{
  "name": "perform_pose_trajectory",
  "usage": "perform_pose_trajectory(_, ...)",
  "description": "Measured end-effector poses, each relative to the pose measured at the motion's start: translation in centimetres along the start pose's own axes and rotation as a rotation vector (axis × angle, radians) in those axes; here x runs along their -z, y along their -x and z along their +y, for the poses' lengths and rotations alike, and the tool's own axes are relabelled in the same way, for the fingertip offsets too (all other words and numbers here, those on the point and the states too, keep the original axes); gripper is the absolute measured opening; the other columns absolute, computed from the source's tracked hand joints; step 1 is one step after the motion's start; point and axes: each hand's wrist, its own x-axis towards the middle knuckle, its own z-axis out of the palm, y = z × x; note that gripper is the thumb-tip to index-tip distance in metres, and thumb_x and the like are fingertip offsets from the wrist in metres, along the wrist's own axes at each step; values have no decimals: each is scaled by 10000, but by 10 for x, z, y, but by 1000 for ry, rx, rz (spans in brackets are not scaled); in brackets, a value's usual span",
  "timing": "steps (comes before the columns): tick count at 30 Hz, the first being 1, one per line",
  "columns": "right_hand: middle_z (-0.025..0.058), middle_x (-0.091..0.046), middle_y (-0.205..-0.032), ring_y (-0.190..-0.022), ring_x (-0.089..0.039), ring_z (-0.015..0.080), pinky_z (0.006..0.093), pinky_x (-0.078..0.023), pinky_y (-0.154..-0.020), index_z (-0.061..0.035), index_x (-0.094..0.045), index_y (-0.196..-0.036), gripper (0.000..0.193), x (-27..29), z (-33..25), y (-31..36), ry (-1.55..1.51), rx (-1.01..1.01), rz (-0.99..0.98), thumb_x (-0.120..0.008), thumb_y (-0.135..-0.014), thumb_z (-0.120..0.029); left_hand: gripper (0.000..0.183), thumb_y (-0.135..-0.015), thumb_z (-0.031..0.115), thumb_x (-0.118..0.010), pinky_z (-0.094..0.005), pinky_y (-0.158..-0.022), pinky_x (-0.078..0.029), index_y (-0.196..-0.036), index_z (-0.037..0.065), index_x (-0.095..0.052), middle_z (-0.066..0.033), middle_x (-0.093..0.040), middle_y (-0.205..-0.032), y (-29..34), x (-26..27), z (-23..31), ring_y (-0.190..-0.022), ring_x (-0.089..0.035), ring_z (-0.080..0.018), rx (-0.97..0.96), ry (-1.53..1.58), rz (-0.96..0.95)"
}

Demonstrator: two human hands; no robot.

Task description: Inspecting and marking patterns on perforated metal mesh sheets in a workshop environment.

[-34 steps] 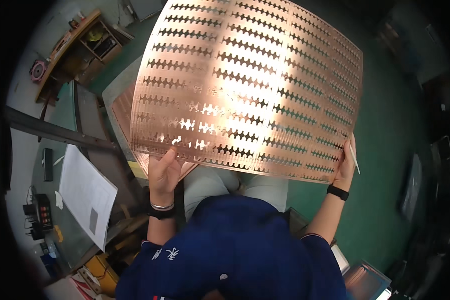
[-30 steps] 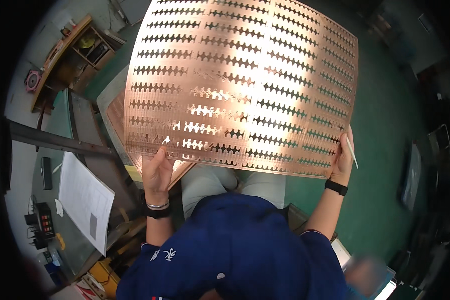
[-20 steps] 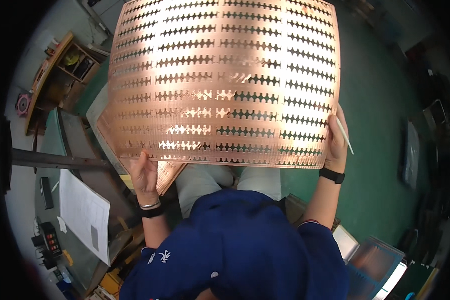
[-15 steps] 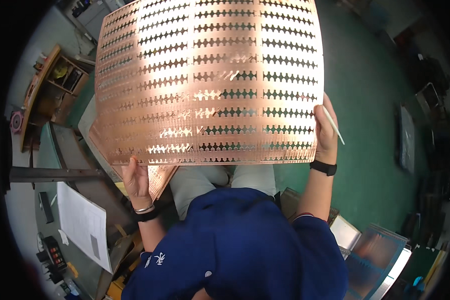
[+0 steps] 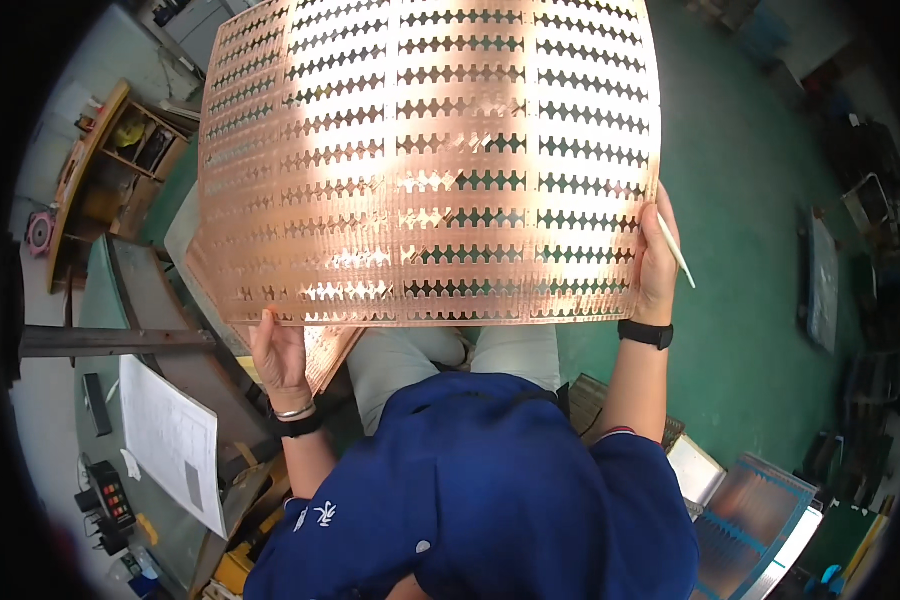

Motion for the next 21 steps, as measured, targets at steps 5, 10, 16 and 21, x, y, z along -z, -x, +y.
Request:
perform_pose_trajectory(5, 169, -480, -1298, -1155, -513, 202, 318, -426, -962, 62, -300, -1352, 474, 2, 6, -3, 28, 2, 56, -429, -962, -174, 638, -826, 192, -667, -453, -1027, -371, -1364, 107, -335, -85, -406, -1371, 10, -3, -25, -1251, -409, -275, 114, 191, -122)
perform_pose_trajectory(10, 166, -475, -1301, -1166, -503, 206, 322, -421, -968, 60, -294, -1356, 483, -2, 7, -4, -35, 12, 34, -432, -962, -183, 655, -796, 204, -702, -493, -993, -406, -1348, 113, -362, -85, -422, -1353, 20, -13, -57, -1221, -440, -301, 354, 156, -314)
perform_pose_trajectory(16, 167, -476, -1297, -1164, -504, 199, 319, -423, -968, 61, -288, -1356, 471, -12, 1, -3, -16, 39, -14, -414, -967, -171, 494, -868, 69, -579, -523, -983, -405, -1317, 62, -371, -116, -458, -1302, 22, -53, -59, -1189, -469, -297, 329, 14, -301)
perform_pose_trajectory(21, 176, -467, -1303, -1162, -503, 188, 302, -424, -964, 68, -282, -1360, 467, -4, 0, -9, 13, 0, -95, -389, -977, -176, 443, -902, 56, -515, -526, -978, -404, -1316, 42, -358, -134, -483, -1272, 24, -61, -56, -1172, -485, -287, 309, -13, -309)
